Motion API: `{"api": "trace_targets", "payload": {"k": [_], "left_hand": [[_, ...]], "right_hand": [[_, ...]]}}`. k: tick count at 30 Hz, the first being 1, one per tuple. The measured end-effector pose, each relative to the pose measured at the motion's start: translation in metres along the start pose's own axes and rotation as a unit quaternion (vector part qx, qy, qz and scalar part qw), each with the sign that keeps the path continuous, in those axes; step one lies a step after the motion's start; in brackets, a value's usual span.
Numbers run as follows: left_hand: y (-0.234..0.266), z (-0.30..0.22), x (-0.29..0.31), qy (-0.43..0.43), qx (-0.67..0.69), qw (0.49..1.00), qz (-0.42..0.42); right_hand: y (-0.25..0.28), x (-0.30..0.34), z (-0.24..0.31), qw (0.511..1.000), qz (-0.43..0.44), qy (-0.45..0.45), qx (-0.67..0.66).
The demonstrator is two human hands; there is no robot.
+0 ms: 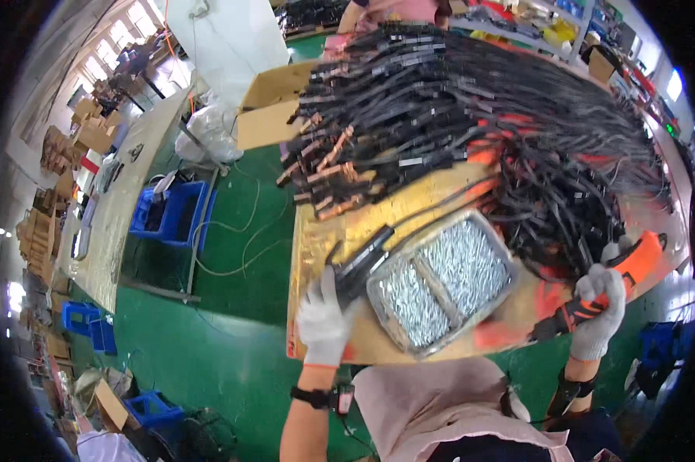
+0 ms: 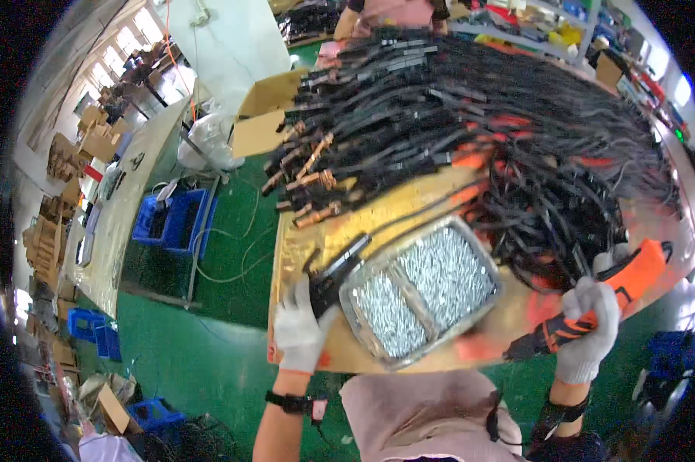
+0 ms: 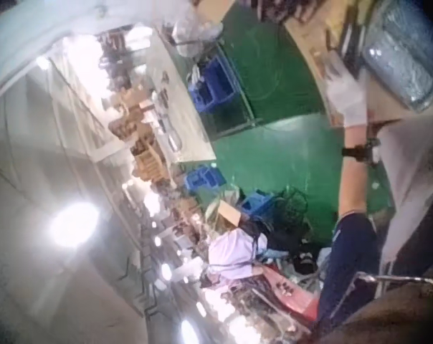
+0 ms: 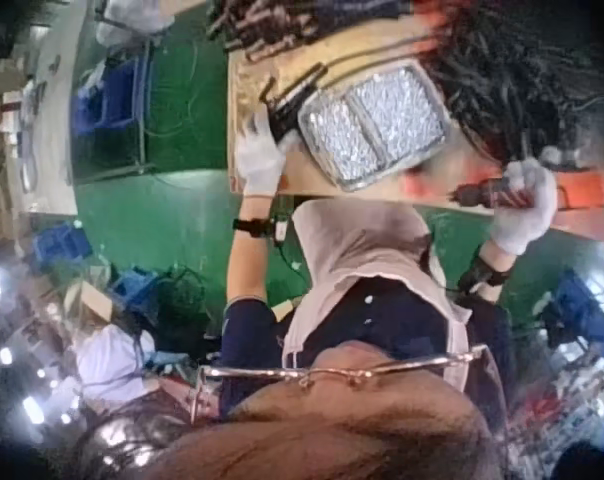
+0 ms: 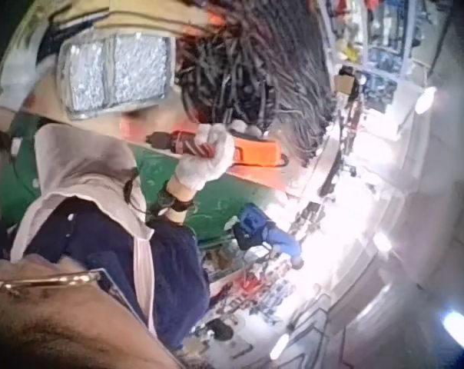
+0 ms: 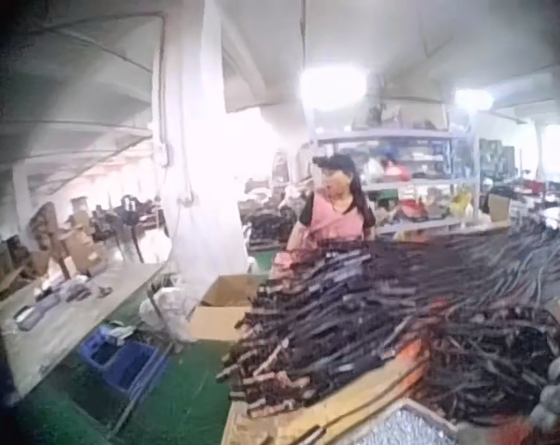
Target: The person is assembling black electrical cables by using a power screwdriver to secure metal terminals with screws.
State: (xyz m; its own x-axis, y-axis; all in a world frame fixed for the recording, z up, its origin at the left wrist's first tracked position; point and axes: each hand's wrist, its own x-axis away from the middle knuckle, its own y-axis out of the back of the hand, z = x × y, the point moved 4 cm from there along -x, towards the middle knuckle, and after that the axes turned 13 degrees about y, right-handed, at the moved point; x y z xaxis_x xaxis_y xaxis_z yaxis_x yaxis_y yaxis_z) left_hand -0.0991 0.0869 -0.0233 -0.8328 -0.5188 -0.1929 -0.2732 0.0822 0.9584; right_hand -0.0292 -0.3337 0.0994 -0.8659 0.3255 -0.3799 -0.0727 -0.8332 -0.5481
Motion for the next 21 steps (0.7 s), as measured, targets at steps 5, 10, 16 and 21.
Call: {"api": "trace_targets", "payload": {"k": [5,10,16,21], "left_hand": [[0.0,-0.012,0.004,0.058,0.019,0.987,0.151],[0.008,-0.013,0.031,0.035,0.019,0.978,0.207],[0.016,-0.006,0.044,-0.034,0.048,0.961,0.27],[0.055,-0.038,-0.022,-0.257,-0.05,0.897,0.355]], "right_hand": [[-0.055,-0.022,0.013,0.994,0.009,-0.11,0.027],[-0.065,-0.009,0.007,0.915,0.069,-0.266,0.295],[-0.018,0.058,-0.017,0.874,0.02,-0.357,0.328],[0.011,0.096,-0.037,0.83,0.002,-0.398,0.391]]}}
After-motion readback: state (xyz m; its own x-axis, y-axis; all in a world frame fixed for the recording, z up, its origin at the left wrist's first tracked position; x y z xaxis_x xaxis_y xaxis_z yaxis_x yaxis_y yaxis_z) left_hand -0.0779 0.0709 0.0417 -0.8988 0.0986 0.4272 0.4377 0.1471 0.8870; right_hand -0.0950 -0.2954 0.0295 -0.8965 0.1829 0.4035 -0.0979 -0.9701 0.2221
